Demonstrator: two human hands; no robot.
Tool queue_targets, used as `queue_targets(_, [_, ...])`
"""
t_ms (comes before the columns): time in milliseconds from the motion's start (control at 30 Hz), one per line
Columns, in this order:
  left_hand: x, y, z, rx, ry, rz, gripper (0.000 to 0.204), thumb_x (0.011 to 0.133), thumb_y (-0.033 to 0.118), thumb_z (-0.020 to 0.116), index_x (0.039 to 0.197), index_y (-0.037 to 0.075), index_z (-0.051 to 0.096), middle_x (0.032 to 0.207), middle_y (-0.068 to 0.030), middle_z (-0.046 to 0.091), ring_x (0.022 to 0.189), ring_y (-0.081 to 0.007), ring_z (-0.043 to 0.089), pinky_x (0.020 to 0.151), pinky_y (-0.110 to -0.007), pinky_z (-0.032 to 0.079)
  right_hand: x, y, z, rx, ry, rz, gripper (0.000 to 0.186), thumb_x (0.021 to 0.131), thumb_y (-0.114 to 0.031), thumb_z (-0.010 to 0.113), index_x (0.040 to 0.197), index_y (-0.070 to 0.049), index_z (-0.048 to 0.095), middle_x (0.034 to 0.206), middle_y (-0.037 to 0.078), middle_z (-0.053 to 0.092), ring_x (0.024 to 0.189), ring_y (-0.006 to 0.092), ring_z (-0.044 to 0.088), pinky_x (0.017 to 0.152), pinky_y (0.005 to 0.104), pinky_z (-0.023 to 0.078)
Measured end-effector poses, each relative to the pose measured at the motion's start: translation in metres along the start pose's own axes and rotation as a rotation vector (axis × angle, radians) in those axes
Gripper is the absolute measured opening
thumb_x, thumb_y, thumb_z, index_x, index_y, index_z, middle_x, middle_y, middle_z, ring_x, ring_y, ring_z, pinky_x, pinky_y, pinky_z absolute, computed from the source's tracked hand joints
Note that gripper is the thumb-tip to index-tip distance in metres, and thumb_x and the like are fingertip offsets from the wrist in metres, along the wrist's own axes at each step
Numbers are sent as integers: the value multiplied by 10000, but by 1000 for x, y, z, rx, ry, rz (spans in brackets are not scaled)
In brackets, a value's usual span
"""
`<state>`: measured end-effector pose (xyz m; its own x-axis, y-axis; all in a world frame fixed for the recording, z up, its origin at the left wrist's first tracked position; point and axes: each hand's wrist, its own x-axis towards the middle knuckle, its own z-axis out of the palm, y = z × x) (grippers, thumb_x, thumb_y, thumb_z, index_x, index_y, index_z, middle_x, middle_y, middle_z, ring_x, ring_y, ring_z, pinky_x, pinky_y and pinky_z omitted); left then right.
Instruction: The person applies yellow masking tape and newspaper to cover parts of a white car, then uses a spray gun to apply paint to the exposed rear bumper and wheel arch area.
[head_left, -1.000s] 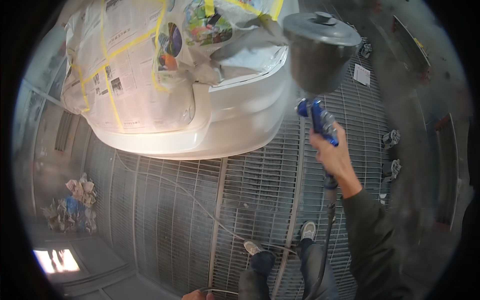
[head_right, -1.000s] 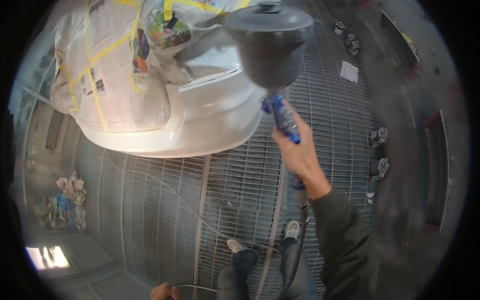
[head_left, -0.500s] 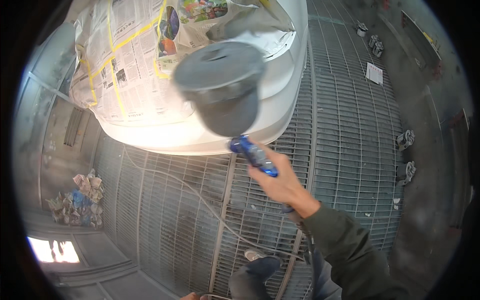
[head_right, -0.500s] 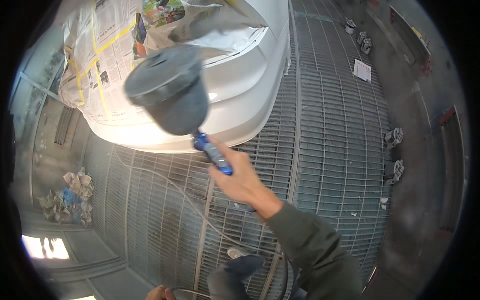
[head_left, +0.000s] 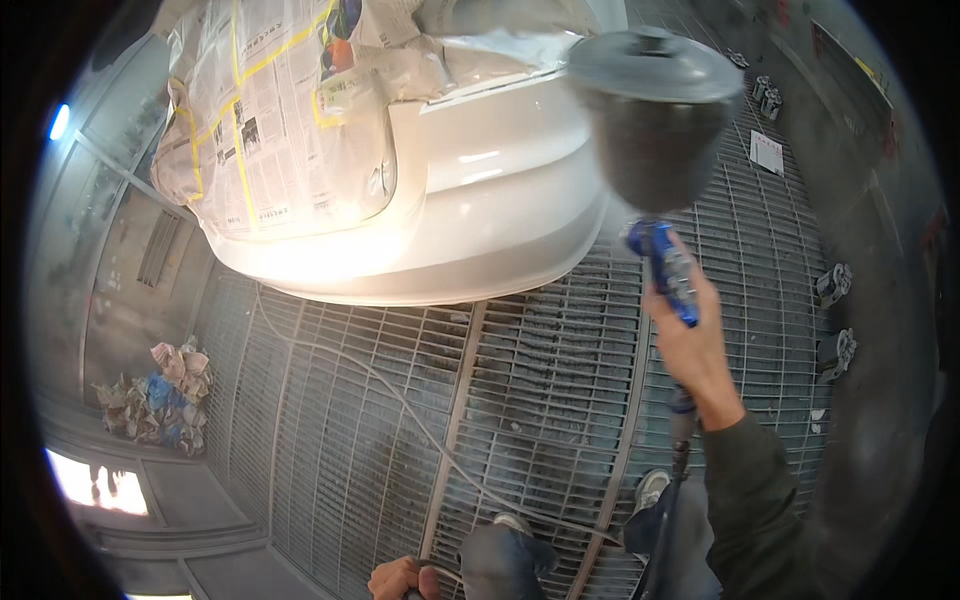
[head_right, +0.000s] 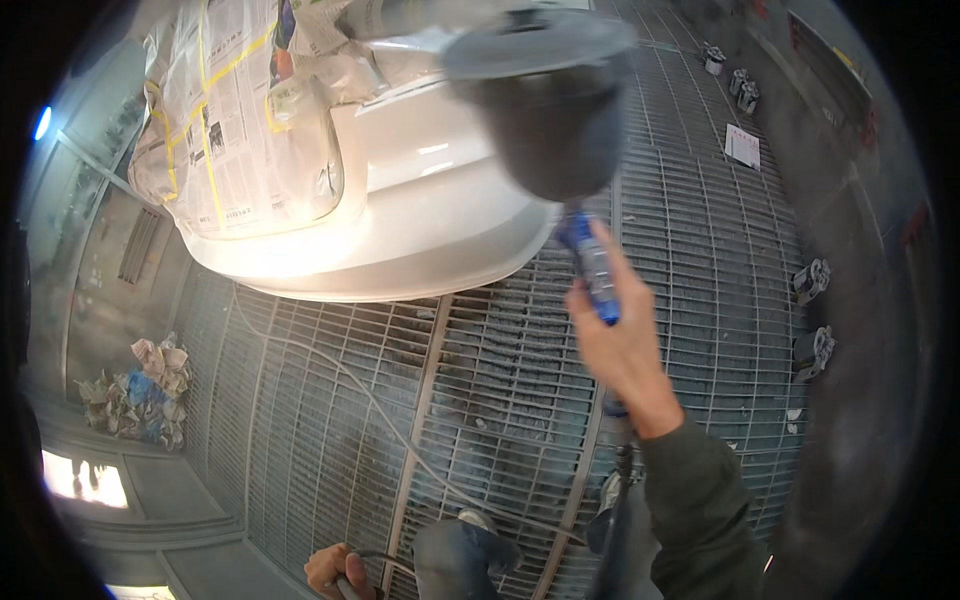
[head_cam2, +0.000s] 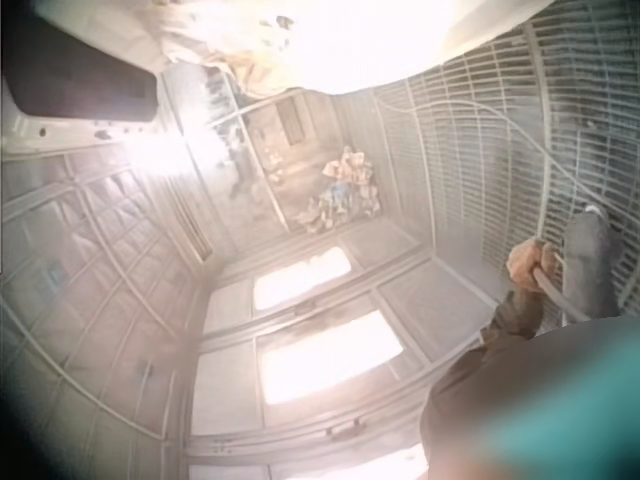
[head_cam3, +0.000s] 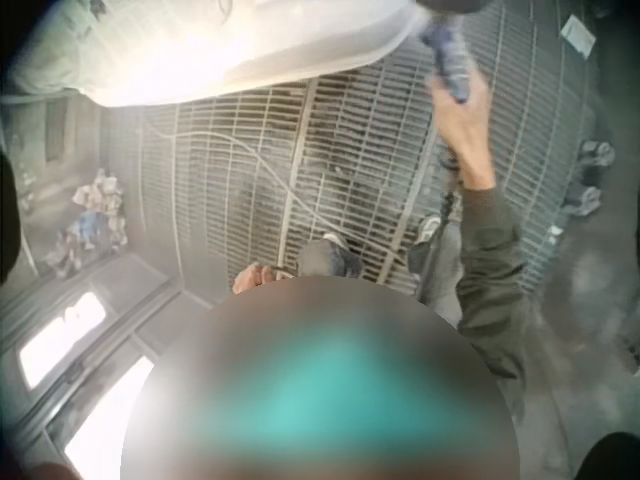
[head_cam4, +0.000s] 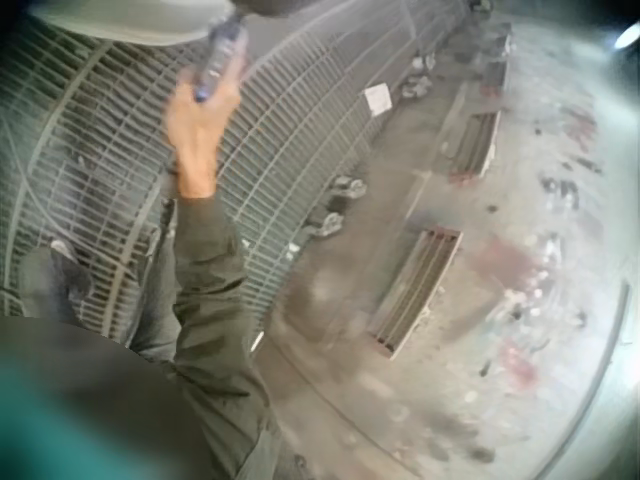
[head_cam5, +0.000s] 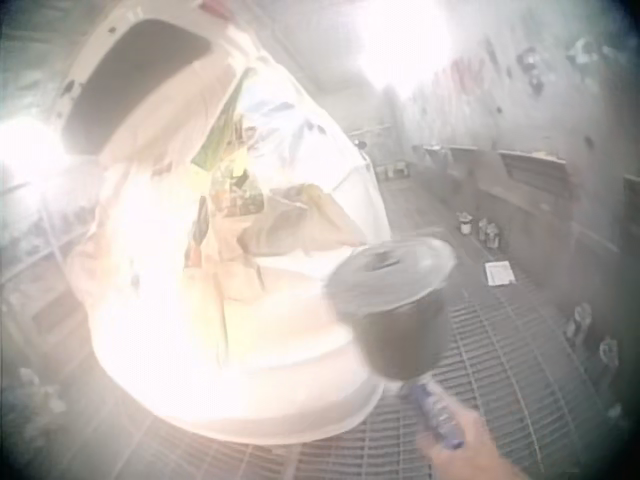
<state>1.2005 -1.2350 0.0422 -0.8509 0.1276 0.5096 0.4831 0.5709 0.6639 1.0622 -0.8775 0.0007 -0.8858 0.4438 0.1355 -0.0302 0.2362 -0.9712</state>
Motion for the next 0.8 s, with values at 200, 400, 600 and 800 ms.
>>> queue_targets(200, [-57,-55,-32,98,117,45,259,941,142,649,746,-28,648,627,-139,610,497,-229,559,497,-355,454,-26,-16,114,66,-222,-173,669,866,-14,580,1510,18,401,1078,201,700,797,167,628,765,309,525])
queue_targets(400, [-83,-81,-29,159,208,95,289,933,138,675,686,-1,616,597,-133,594,471,-198,534,457,-348,431,-28,0,172,267,-521,-165,680,856,-60,593,1512,-12,419,881,186,663,726,277,644,735,390,524])
queue_targets(600, [-67,-85,31,-93,-7,187,369,899,70,675,591,60,471,521,-93,468,408,-196,416,408,-334,324,-33,65,96,274,-371,-102,655,886,-108,629,1513,-47,451,799,26,621,674,89,542,616,278,470])
queue_targets(800, [-77,-110,60,-39,-128,317,398,890,118,711,598,69,445,514,-67,459,406,-212,457,406,-335,354,-25,122,4,270,0,132,162,924,-127,646,1067,-57,619,793,-34,603,636,38,497,541,219,408])
